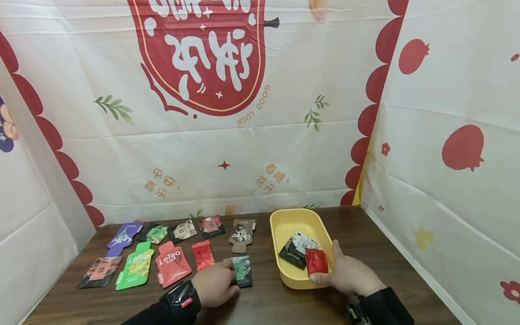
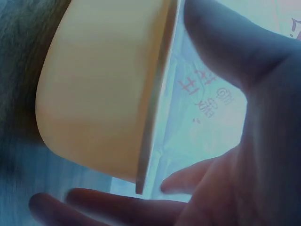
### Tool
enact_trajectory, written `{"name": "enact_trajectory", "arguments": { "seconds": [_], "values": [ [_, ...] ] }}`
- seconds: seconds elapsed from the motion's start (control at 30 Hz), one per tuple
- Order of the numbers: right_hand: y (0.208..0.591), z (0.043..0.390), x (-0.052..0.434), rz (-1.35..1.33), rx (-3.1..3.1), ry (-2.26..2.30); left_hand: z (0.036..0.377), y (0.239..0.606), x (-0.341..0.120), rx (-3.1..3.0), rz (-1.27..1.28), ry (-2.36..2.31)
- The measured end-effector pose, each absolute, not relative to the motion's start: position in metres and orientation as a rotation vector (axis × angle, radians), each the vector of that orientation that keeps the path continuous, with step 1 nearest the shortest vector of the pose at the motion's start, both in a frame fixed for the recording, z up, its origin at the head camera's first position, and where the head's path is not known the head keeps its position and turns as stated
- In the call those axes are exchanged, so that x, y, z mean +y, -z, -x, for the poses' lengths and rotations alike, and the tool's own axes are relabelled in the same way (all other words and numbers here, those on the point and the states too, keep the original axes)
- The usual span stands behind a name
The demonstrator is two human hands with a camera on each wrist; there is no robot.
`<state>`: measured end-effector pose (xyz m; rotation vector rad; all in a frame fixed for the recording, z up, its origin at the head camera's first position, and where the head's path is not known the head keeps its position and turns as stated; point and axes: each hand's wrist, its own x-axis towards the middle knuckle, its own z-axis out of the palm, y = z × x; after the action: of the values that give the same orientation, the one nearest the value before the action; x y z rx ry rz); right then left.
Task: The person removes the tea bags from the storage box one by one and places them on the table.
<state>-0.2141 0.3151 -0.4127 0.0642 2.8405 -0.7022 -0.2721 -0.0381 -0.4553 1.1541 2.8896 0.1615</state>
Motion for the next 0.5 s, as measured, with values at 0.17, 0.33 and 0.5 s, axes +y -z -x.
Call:
{"name": "enact_trajectory", "arguments": {
  "seconds": [0.17,0.33,0.5],
  "values": [
    [0.417,0.218,0.316,-0.098,2.823,0.737,0.275,0.455,-0.037,2.898,-1.106,-0.161],
    [0.42,0.219,0.316,-0.124,2.816,0.764,0.279,0.456,-0.036,2.917,-1.098,-0.156],
    [0.418,0.221,0.316,-0.152,2.791,0.792,0.285,0.448,-0.024,3.046,-1.229,-0.115]
  ]
}}
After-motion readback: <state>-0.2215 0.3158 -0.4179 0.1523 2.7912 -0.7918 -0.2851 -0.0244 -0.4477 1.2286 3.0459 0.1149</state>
